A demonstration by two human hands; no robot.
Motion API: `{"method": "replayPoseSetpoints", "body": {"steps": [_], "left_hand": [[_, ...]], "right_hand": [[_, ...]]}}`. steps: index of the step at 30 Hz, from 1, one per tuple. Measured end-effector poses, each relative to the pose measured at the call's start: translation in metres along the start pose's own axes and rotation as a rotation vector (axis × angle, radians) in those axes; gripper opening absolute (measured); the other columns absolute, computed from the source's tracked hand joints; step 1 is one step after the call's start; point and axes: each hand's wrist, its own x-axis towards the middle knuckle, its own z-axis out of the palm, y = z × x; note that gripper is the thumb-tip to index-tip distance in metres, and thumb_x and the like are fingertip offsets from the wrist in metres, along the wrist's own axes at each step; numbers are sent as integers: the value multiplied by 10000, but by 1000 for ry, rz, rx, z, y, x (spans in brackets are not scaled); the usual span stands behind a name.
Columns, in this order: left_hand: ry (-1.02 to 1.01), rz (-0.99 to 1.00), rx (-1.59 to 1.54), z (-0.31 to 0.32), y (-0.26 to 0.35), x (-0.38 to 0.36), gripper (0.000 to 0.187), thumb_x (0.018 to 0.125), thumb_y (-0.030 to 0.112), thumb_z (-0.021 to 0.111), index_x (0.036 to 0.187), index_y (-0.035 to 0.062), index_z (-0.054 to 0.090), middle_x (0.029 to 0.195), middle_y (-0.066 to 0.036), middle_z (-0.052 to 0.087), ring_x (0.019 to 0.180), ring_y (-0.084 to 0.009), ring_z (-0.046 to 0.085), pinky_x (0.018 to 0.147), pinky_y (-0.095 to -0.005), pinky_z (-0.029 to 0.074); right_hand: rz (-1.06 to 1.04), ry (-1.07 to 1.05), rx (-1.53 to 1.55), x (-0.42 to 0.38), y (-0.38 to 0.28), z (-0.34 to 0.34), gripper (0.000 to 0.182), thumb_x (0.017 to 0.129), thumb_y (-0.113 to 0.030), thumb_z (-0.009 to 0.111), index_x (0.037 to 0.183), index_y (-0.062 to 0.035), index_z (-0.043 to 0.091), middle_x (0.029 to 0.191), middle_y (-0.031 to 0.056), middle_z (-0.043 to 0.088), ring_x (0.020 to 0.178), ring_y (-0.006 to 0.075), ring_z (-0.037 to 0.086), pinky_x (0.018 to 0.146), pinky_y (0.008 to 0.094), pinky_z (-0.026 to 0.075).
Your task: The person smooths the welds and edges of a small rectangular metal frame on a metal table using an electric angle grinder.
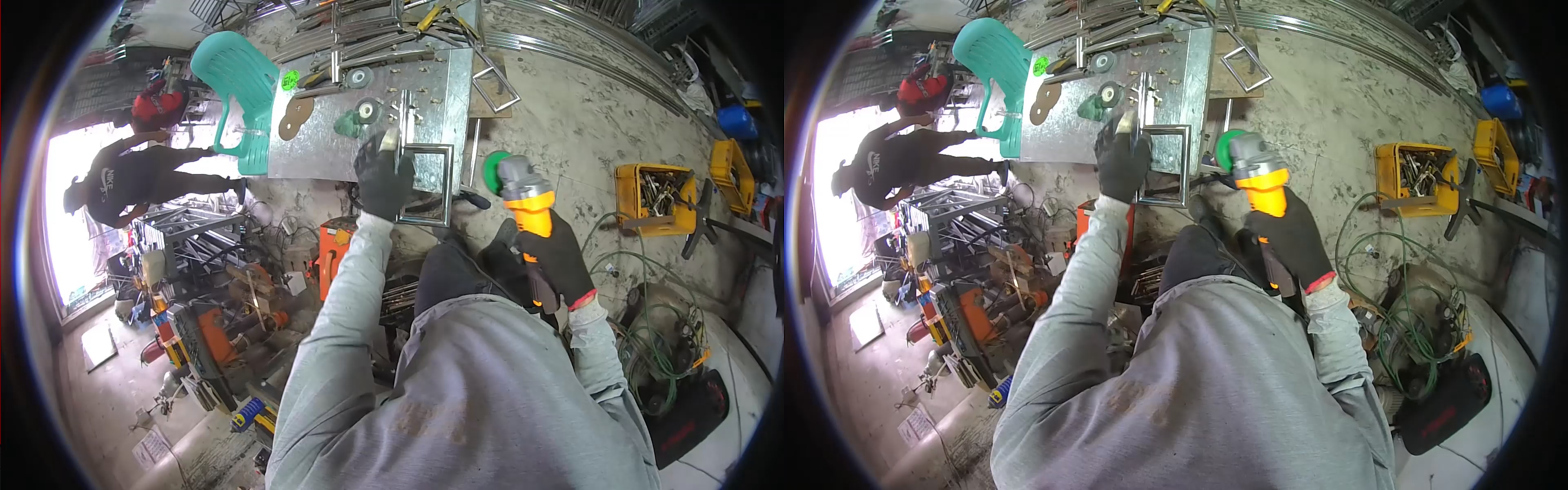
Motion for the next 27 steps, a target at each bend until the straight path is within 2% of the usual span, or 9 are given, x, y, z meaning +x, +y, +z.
{"method": "replayPoseSetpoints", "body": {"steps": [4, 6, 13, 15, 18, 21, 22, 23, 27], "left_hand": [[-304, -186, -12, 34, -9, 6, 588, 1033, 255, 626, 1616, 246, 542, 1671, -305, 451, 1559, -528, 393, 1288, -538, 337], [-294, -160, -34, 36, -15, 4, 600, 1030, 246, 619, 1623, 238, 531, 1668, -305, 455, 1556, -520, 402, 1294, -532, 331], [-272, -125, -114, 25, -10, 5, 565, 976, 222, 612, 1526, 91, 608, 1581, -318, 543, 1507, -478, 478, 1285, -531, 345], [-286, -147, -186, 27, -13, 4, 592, 950, 226, 624, 1533, 126, 612, 1598, -296, 539, 1534, -477, 447, 1314, -556, 279], [-329, -198, -265, 25, -11, 6, 626, 919, 228, 641, 1541, 163, 617, 1623, -264, 533, 1561, -473, 415, 1341, -585, 218], [-286, -142, -226, 21, -12, 6, 635, 912, 222, 644, 1544, 164, 617, 1637, -252, 523, 1559, -471, 420, 1336, -588, 229], [-203, -61, -165, 21, -12, 7, 638, 911, 218, 641, 1547, 164, 616, 1643, -250, 516, 1555, -472, 425, 1334, -589, 235], [-199, -60, -178, 20, -10, 8, 638, 911, 218, 641, 1547, 164, 616, 1643, -250, 516, 1555, -472, 425, 1334, -589, 235], [-90, -13, -192, 22, -11, 8, 593, 912, 200, 628, 1497, 104, 644, 1622, -254, 538, 1548, -467, 441, 1339, -571, 223]], "right_hand": [[-58, -20, -310, 5, 1, 22, 439, 856, -302, 823, 1171, -22, 702, 974, 147, 750, 874, 272, 739, 795, 418, 568], [-27, -57, -407, 5, -9, 39, 468, 853, -349, 823, 1179, -36, 701, 1014, 206, 763, 921, 371, 750, 830, 456, 570], [-4, -43, -624, 25, -31, 79, 483, 845, -358, 795, 1177, -26, 685, 983, 213, 755, 924, 402, 745, 815, 482, 561], [-11, 5, -706, 36, -40, 84, 495, 839, -352, 790, 1183, -10, 687, 956, 207, 747, 888, 377, 739, 799, 474, 556], [31, 53, -660, 52, -44, 79, 484, 847, -257, 828, 1240, -12, 687, 949, 101, 745, 722, 164, 703, 678, 364, 570], [150, 25, -646, 36, -57, 86, 496, 848, -253, 829, 1255, -10, 683, 963, 103, 747, 772, 186, 714, 727, 373, 576], [25, 12, -678, 27, -43, 86, 500, 839, -251, 824, 1253, -9, 683, 991, 108, 748, 863, 216, 721, 798, 393, 573], [51, 17, -708, 18, -45, 96, 507, 837, -342, 818, 1185, 6, 696, 1018, 210, 763, 903, 356, 744, 844, 453, 570], [139, 79, -744, 10, -43, 116, 506, 837, -361, 821, 1156, 9, 693, 973, 224, 759, 911, 362, 747, 853, 464, 568]]}}
